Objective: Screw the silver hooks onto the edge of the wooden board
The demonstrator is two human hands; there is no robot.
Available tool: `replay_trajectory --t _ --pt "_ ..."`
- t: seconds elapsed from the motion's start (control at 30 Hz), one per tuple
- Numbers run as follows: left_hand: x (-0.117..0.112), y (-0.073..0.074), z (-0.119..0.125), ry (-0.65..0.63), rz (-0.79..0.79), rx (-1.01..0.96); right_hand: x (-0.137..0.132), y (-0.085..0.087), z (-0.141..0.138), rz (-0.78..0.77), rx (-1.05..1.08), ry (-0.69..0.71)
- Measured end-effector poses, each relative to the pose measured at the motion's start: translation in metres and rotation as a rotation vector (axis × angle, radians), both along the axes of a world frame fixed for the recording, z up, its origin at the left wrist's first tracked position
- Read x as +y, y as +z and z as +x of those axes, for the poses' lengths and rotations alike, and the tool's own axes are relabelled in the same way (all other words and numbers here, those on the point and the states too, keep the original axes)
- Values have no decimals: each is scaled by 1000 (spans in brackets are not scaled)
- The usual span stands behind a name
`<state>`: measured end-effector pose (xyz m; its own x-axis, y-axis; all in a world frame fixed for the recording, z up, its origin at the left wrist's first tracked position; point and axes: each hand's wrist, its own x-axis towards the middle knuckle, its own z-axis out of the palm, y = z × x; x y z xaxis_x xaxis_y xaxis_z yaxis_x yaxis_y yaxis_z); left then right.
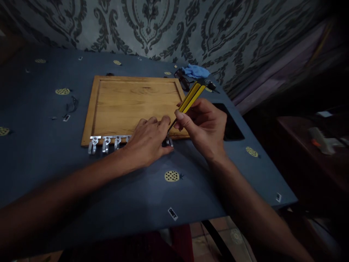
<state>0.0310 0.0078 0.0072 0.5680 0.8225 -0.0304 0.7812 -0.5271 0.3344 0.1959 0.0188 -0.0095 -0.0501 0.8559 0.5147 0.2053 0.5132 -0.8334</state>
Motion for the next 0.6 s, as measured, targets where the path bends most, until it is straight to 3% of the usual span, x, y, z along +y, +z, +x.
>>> replay_trajectory --t 0.27,0.47,0.6 --pt "1 -4 -1 -4 26 -27 1 0 4 -97 -11 67" --pt "0 -2 -2 -8 1 -48 0 14 10 -221 -4 196" --pt "0 -1 -2 -8 -2 -47 0 17 10 -221 -19 212"
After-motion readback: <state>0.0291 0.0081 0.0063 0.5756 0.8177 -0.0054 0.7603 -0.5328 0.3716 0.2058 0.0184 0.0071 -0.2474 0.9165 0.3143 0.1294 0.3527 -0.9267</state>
